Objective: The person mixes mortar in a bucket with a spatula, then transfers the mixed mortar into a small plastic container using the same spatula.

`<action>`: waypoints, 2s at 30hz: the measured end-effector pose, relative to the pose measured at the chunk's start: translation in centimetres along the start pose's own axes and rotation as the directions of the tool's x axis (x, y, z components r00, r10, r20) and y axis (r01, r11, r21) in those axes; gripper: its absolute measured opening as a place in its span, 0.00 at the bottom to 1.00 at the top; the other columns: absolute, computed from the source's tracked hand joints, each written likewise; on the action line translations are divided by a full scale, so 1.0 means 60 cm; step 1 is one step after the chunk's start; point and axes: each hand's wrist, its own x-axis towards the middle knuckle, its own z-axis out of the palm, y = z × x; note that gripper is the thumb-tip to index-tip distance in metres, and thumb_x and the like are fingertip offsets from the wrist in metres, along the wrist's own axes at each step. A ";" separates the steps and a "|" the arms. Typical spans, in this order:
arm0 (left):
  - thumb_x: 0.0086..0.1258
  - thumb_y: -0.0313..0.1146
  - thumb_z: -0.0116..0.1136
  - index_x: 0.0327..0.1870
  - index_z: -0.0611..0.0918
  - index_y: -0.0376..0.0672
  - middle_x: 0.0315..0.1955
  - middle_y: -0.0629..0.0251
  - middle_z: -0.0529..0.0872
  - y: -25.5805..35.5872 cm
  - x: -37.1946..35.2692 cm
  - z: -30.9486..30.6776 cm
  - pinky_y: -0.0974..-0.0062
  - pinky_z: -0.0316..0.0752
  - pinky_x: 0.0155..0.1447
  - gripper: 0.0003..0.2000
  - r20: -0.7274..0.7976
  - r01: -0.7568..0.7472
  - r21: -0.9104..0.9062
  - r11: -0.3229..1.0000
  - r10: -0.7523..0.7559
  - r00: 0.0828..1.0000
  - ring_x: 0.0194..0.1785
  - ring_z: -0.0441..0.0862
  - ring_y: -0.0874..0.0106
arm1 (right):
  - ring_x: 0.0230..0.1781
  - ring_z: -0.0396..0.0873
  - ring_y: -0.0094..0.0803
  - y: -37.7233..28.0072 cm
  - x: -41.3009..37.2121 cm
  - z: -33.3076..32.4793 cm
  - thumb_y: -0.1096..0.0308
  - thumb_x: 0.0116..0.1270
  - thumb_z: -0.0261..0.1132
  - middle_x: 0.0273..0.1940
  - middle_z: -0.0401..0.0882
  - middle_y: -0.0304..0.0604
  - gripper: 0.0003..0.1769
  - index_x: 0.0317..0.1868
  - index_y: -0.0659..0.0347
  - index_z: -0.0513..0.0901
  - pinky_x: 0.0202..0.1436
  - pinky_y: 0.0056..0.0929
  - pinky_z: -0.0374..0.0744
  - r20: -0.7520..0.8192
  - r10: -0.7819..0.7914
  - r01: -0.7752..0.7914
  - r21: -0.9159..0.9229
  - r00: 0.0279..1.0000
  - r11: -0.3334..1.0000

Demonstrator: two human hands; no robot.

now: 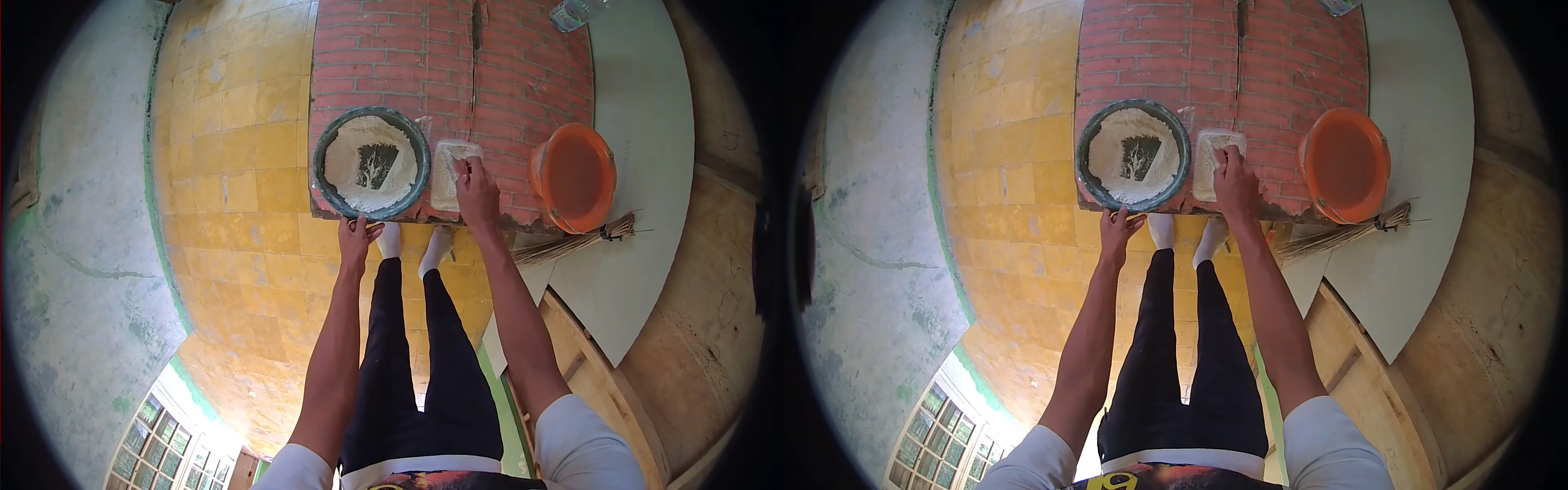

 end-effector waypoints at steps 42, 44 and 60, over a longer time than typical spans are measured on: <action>0.84 0.29 0.50 0.57 0.70 0.39 0.47 0.54 0.85 -0.001 0.005 -0.002 0.68 0.89 0.49 0.08 0.006 -0.012 -0.002 1.000 0.012 1.000 0.45 0.92 0.58 | 0.46 0.85 0.65 0.019 -0.043 -0.022 0.74 0.74 0.58 0.45 0.85 0.65 0.18 0.63 0.60 0.71 0.44 0.59 0.79 -0.131 0.138 -0.126 0.095 0.982 0.987; 0.84 0.30 0.50 0.57 0.70 0.39 0.47 0.54 0.85 -0.008 0.008 -0.008 0.68 0.89 0.50 0.08 0.010 -0.002 -0.002 1.000 0.002 1.000 0.46 0.92 0.58 | 0.46 0.85 0.65 0.015 -0.036 -0.024 0.74 0.74 0.59 0.45 0.86 0.65 0.18 0.63 0.59 0.71 0.43 0.59 0.79 -0.182 0.100 -0.076 0.135 0.978 0.988; 0.84 0.30 0.50 0.58 0.70 0.39 0.46 0.54 0.85 0.000 0.000 -0.003 0.68 0.89 0.51 0.09 0.004 0.000 -0.029 1.000 0.000 1.000 0.45 0.92 0.57 | 0.41 0.86 0.62 0.014 -0.020 -0.023 0.70 0.78 0.58 0.40 0.87 0.60 0.17 0.65 0.55 0.77 0.39 0.57 0.81 0.124 0.056 -0.037 -0.145 0.991 0.989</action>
